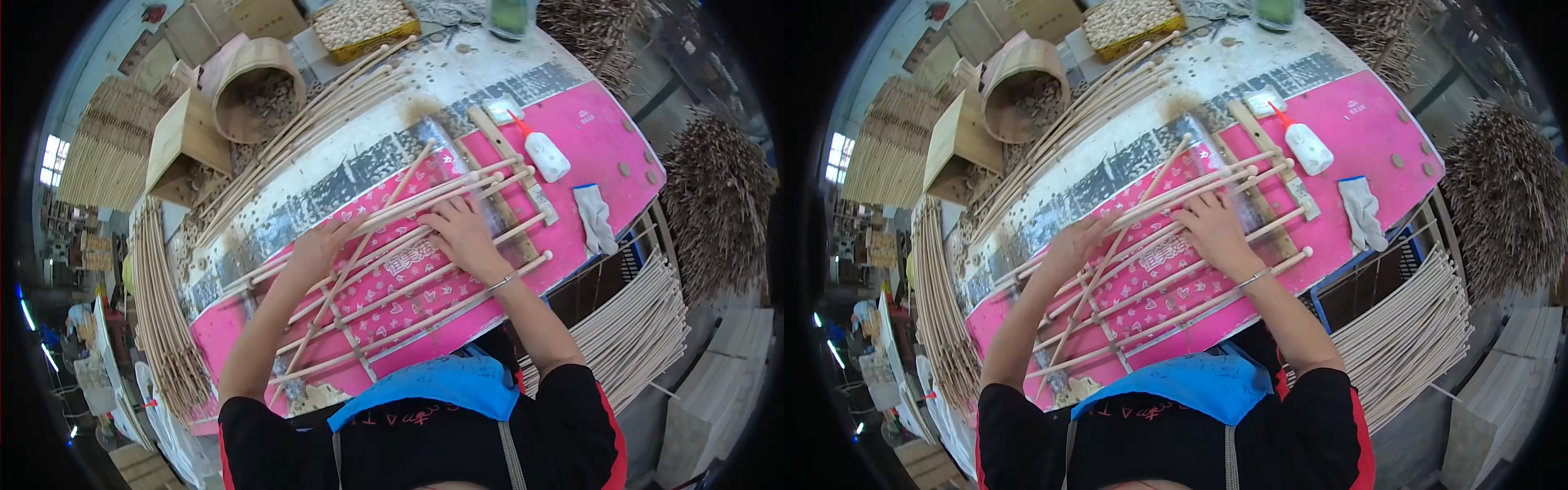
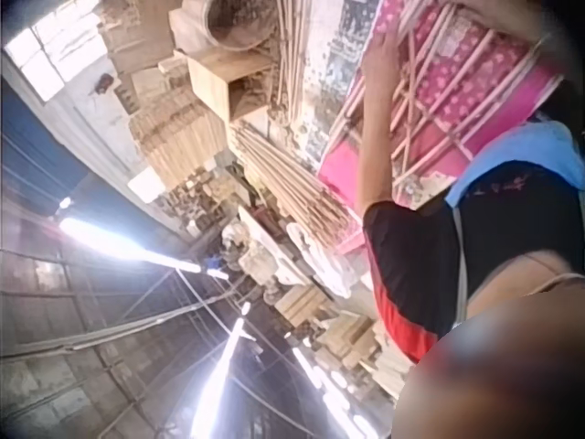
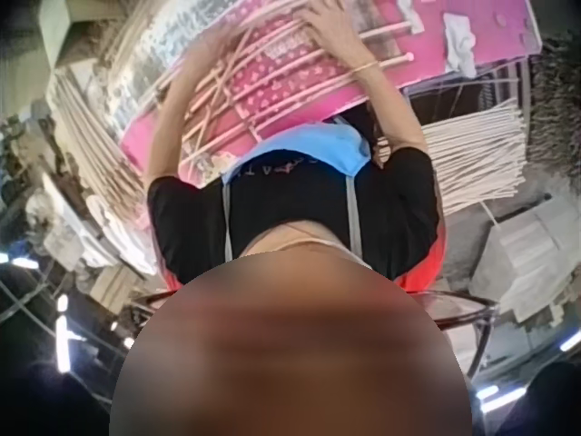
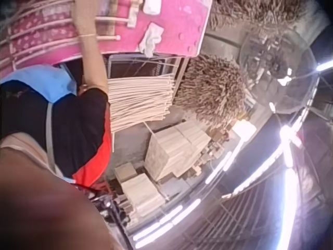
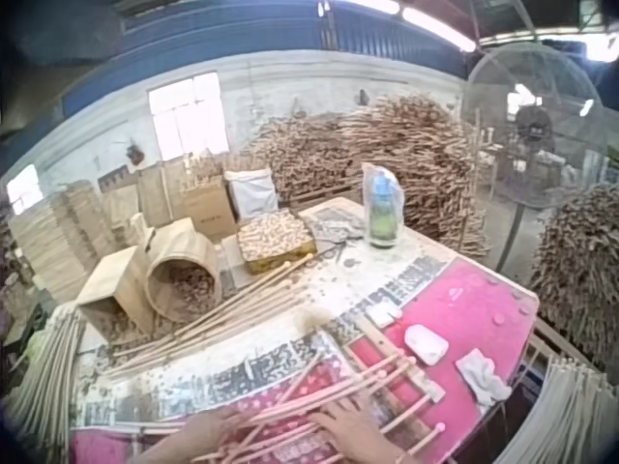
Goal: Assembling wooden slats by applying glue and fitting them into a frame on a workbench.
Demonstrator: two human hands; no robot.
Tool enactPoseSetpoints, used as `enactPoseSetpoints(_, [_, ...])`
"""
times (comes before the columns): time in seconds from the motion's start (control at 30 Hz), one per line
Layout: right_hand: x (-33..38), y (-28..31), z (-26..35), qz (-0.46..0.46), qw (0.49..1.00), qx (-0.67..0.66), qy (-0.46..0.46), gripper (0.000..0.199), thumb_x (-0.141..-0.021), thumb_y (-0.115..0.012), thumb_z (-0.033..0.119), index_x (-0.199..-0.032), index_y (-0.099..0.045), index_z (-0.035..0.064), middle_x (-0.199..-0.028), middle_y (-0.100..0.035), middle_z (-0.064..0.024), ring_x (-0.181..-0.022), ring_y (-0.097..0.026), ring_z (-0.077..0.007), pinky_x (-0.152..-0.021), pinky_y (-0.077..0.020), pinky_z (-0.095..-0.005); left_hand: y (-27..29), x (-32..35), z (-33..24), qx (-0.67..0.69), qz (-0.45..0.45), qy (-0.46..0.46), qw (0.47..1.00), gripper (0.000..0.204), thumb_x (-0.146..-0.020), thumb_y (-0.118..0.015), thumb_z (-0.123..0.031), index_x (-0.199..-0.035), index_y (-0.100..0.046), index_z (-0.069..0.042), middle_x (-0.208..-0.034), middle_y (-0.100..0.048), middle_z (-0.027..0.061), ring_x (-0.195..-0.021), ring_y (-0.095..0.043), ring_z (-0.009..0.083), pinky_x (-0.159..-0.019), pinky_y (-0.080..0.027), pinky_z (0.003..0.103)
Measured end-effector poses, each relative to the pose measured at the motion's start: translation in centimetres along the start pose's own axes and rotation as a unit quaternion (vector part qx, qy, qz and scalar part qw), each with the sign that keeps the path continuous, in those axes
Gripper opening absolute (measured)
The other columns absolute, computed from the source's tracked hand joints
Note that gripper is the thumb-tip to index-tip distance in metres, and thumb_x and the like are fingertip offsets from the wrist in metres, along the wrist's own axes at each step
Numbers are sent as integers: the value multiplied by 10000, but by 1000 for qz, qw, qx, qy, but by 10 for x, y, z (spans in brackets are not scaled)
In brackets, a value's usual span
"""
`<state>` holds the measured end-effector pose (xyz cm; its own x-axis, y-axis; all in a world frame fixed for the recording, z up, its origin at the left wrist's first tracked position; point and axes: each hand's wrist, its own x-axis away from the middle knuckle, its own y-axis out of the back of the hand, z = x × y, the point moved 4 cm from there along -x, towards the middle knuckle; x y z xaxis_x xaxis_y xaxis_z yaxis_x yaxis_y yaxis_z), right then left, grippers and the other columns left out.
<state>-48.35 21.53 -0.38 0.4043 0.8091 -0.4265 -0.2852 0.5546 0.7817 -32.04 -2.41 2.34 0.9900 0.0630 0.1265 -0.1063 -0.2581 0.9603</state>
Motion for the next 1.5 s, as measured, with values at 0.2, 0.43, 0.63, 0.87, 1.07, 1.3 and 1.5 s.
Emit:
enactPoseSetpoints(0.2, [-4, 0, -6, 96, 991, -60, 77, 196, -851, -762, 126, -1032, -690, 105, -1035, -602, -55, -1072, -583, -282, -958, -484, -430, -16, 9, 11, 180, -3, 9, 984, 707, -985, -670, -283, -1633, -389, -235, -1410, -647, 195, -1187, -685, 412, -980, -574, 510])
enactPoseSetpoints(0.43, [4, 0, -14, 148, 984, -85, 41, 174, -902, -739, 164, -1071, -735, 123, -1070, -650, -38, -1088, -600, -259, -958, -481, -425, -29, 2, -10, 238, 61, 120, 962, 759, -870, -801, -357, -1518, -527, -74, -1304, -703, 236, -1190, -693, 386, -1008, -547, 452])
enactPoseSetpoints(0.63, [7, -4, -20, 214, 969, -107, 56, 185, -942, -708, 207, -1105, -763, 140, -1085, -724, -51, -1124, -640, -259, -1014, -472, -450, 2, 0, -13, 330, 79, 108, 934, 609, -936, -732, -141, -1513, -553, -64, -1362, -695, 189, -1231, -686, 292, -1085, -516, 415])
enactPoseSetpoints(0.87, [7, 1, -15, 304, 932, -199, 10, 194, -955, -698, 200, -1120, -773, 130, -1074, -744, -68, -1080, -680, -307, -948, -525, -445, -1, -18, -1, 444, 222, 128, 859, 614, -969, -720, -129, -1557, -540, -119, -1379, -676, 83, -1236, -630, 199, -1104, -491, 361])
enactPoseSetpoints(1.07, [13, 2, -17, 177, 970, -152, 61, 140, -967, -692, 225, -1048, -755, 130, -989, -680, -53, -985, -670, -283, -894, -516, -426, -29, -13, 7, 461, 155, 129, 864, 451, -1019, -690, -143, -1460, -625, -75, -1286, -703, 49, -1195, -636, 158, -1047, -510, 337])
enactPoseSetpoints(1.3, [16, 2, -12, 110, 984, -139, -1, 244, -981, -686, 201, -1191, -730, 85, -1075, -702, -84, -1047, -677, -279, -920, -529, -421, -22, -6, -6, 413, 22, 98, 905, 435, -973, -758, -135, -1384, -656, -35, -1142, -726, 36, -1096, -659, 143, -1004, -521, 311])
enactPoseSetpoints(1.5, [6, 22, 2, 7, 992, -120, 33, 266, -925, -732, 142, -1182, -718, 73, -1124, -681, -80, -1108, -642, -295, -953, -515, -414, -8, 2, 9, 513, 26, 136, 847, 417, -942, -791, -117, -1331, -669, -32, -1080, -715, 11, -1020, -650, 109, -948, -532, 298])
